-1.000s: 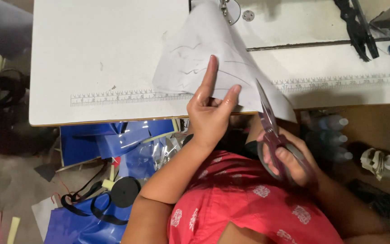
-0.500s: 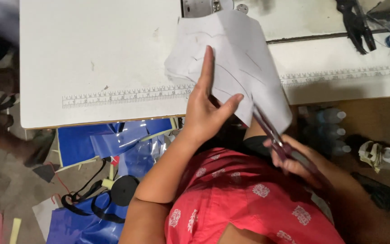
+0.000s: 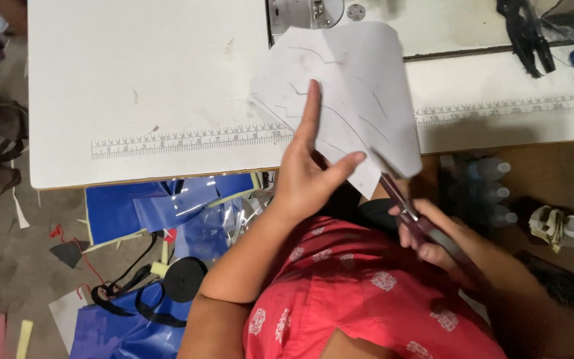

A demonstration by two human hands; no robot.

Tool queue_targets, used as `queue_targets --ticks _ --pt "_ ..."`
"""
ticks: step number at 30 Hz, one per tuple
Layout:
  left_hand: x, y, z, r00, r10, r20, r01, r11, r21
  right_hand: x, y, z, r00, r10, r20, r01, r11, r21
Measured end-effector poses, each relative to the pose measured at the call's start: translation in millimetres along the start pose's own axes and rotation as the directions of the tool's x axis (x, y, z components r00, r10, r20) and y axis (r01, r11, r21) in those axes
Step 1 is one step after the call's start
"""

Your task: Tracing a template onto material and cutting it out with scissors at a sewing workstation.

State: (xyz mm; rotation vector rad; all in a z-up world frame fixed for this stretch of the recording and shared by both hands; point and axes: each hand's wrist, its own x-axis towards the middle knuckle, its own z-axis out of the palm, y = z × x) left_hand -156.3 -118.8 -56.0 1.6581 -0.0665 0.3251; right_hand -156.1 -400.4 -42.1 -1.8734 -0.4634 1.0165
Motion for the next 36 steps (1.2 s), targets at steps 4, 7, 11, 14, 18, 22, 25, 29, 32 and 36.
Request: queue_targets --ticks 4,7,11,14,18,22,25,29,32,36 --pt "-9 -1 3 0.999 -0.012 0.032 0.009 0.994 0.107 15 13 16 0.986 -0.155 -0.067 0.160 0.984 0.080" --pt "-11 -2 3 0.999 -0.037 0.039 0.031 0.989 0.142 18 9 21 0.981 -0.172 -0.087 0.178 0.981 0.073" --pt "-15 0 3 0.996 -0.080 0.034 0.071 0.973 0.221 21 21 26 0.965 -0.210 -0.155 0.214 0.977 0.009" --pt "-16 4 1 0.997 -0.050 0.057 0.038 0.979 0.198 20 16 33 0.941 -0.290 -0.176 0.313 0.942 0.121" --pt "-18 2 0 0.996 -0.013 0.083 -0.004 0.979 0.204 22 16 29 0.927 -0.332 -0.176 0.350 0.933 0.083" --pt "-21 1 2 0.977 0.022 0.212 -0.085 0.953 0.290 25 27 28 0.941 -0.277 -0.194 0.278 0.960 -0.024" --pt "-20 14 -10 0.982 0.011 0.189 -0.057 0.968 0.242 25 26 29 0.932 -0.297 -0.207 0.306 0.952 0.012" --pt "-14 14 -27 0.998 0.037 0.052 -0.046 0.982 0.185 25 19 26 0.936 -0.310 -0.167 0.299 0.950 -0.086" --pt "-12 7 -31 0.968 0.092 0.233 -0.158 0.947 0.279 31 24 27 0.945 -0.293 -0.144 0.302 0.952 0.044" --pt "-12 16 -32 0.957 0.083 0.279 -0.186 0.911 0.368 31 5 23 0.949 -0.289 -0.124 0.289 0.957 -0.018"
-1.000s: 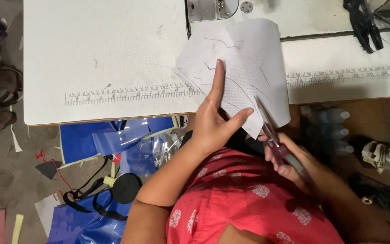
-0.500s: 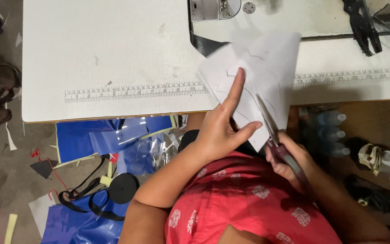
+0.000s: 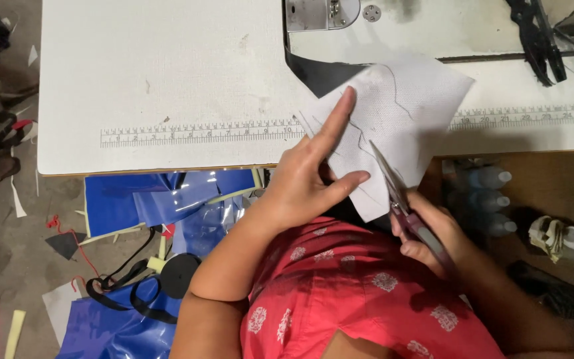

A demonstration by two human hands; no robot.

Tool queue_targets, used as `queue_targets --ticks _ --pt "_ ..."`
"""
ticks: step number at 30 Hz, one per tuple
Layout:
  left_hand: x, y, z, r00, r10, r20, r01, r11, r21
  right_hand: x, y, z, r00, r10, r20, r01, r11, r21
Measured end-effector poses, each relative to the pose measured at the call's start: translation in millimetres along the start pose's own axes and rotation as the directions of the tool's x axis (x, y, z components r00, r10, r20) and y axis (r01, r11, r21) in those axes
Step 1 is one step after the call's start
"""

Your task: Tracing a template onto material and cutting it out with scissors at a sewing workstation.

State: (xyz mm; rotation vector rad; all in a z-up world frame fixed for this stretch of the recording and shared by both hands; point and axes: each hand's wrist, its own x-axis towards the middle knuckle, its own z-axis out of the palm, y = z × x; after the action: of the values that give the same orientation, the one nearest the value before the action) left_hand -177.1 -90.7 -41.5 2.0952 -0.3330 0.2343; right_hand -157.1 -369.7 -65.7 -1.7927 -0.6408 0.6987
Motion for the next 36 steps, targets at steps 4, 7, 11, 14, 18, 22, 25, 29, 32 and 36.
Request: queue_targets --ticks 4,7,11,14,18,22,25,29,32,36 --pt "2 -1 -10 0.998 0.032 0.060 -0.031 0.999 -0.019 2 1 -1 1.000 -0.024 0.017 0.023 0.997 0.068" --pt "5 4 -11 0.994 0.020 0.106 -0.021 1.000 0.002 6 2 -1 0.999 -0.021 0.035 0.017 0.993 0.114" --pt "7 8 -15 0.988 0.024 0.151 -0.029 0.999 0.030 8 -2 -1 0.995 -0.081 0.056 0.071 0.985 0.159" --pt "10 14 -28 0.974 0.067 0.215 -0.068 0.998 -0.005 6 6 -10 0.998 -0.025 0.059 0.021 0.997 0.070" --pt "15 17 -36 0.949 0.012 0.316 -0.030 0.998 0.051 6 -1 -20 0.997 -0.024 0.076 0.033 0.993 -0.117" --pt "19 16 -39 0.929 -0.002 0.370 -0.022 0.998 0.059 5 1 -20 0.998 -0.022 0.060 0.030 0.989 -0.143" --pt "23 16 -36 0.918 0.001 0.396 -0.020 0.999 0.044 7 -3 -18 0.997 -0.010 0.071 0.015 0.997 -0.081" --pt "25 15 -30 0.920 0.051 0.388 -0.057 0.998 0.005 9 8 -21 0.995 0.001 0.099 0.005 0.998 -0.056" --pt "25 17 -30 0.929 0.041 0.368 -0.045 0.999 0.000 9 5 -19 0.995 -0.058 0.082 0.063 0.996 -0.060" --pt "19 9 -28 0.983 0.021 0.185 -0.002 0.995 -0.101 8 4 -19 0.997 -0.056 0.061 0.059 0.997 -0.048"
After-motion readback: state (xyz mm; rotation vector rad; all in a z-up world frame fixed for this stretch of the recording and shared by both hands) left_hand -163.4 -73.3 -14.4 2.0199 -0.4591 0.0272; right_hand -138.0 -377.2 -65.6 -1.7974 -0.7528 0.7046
